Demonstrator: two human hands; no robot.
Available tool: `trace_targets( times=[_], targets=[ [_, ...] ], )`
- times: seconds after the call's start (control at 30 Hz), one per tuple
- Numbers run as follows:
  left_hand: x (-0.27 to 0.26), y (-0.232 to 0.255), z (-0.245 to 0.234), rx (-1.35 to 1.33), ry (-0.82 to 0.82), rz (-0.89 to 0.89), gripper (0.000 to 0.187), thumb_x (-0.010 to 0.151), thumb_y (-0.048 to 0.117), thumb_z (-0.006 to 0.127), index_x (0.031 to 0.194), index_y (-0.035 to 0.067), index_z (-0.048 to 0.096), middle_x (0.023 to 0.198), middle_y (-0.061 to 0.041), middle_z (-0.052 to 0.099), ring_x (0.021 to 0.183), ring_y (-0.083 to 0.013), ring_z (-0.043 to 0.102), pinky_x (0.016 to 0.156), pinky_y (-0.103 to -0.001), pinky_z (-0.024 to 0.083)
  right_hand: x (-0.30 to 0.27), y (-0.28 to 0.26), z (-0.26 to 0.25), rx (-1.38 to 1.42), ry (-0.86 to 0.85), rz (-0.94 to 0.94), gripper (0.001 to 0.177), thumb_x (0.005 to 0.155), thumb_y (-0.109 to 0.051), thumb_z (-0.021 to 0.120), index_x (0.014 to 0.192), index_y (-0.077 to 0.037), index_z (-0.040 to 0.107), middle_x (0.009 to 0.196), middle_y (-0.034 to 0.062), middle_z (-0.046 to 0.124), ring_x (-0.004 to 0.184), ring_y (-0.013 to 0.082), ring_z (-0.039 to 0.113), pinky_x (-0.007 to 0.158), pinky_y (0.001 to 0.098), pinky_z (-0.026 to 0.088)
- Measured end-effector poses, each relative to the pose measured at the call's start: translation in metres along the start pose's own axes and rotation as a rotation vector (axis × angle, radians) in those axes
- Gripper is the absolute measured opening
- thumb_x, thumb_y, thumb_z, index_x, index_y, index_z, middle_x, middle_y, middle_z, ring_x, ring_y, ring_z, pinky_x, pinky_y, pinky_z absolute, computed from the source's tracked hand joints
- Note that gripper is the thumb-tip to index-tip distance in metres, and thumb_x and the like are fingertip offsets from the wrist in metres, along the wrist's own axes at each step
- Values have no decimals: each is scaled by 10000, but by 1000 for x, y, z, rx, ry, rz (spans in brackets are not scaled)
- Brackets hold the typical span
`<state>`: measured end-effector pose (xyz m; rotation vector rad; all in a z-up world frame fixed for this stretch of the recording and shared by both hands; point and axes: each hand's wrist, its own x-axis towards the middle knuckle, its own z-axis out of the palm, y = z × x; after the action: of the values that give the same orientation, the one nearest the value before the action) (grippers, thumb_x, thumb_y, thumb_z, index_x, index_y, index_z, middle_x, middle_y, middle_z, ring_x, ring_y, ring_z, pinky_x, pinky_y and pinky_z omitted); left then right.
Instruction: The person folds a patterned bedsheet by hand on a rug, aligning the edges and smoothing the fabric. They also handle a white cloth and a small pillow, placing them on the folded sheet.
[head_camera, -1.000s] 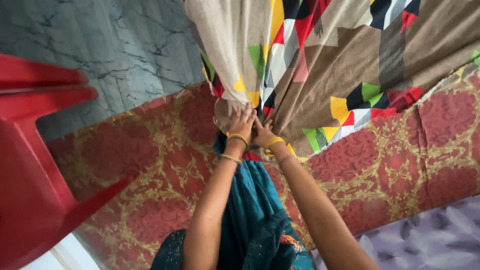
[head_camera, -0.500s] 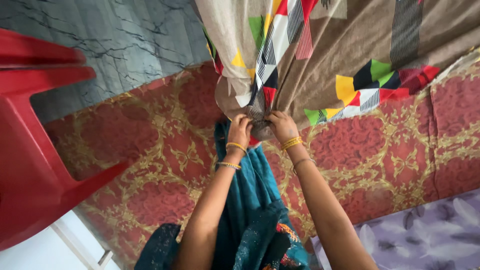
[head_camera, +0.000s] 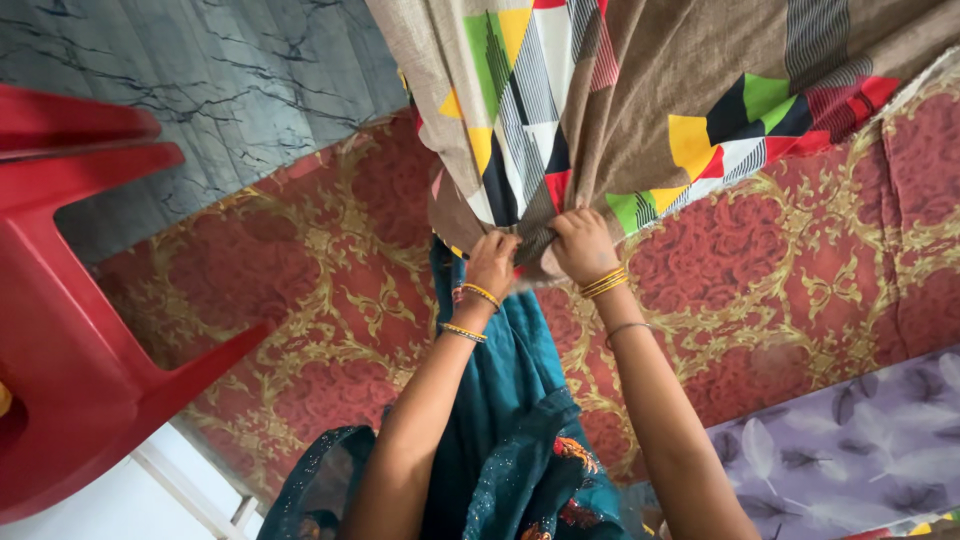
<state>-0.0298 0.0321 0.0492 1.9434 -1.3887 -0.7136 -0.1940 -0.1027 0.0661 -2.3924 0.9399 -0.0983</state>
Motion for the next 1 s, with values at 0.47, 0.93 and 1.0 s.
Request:
trace_targets(
  times=[0.47,0.93,1.0],
  targets=[
    [-1,-21,29,-281,-232,-136,187,965,45,624,1145,92,640,1175,-143,606,1135,-390,620,969,-455,527,-7,29,21,29,7,325,144,823,-59,632,898,-143,722,1054,59,673,1095,333,613,968,464,507],
    [31,-13,88,455,-430,-360,257,975,129,514,1228,146,557,1178,-180,539,931,-346,715,759,-431,613,-13,102,87,394,315,594,683,796,-77,863,1367,-38,489,1244,164,496,904,272,606,743,357,562],
    [38,-12,94,474,-442,-368,235,984,125,513,1211,143,569,1159,-181,560,929,-334,725,757,-425,616,-10,105,81,373,316,533,701,777,-88,903,1344,-36,494,1190,159,514,920,278,604,740,366,554]
  ],
)
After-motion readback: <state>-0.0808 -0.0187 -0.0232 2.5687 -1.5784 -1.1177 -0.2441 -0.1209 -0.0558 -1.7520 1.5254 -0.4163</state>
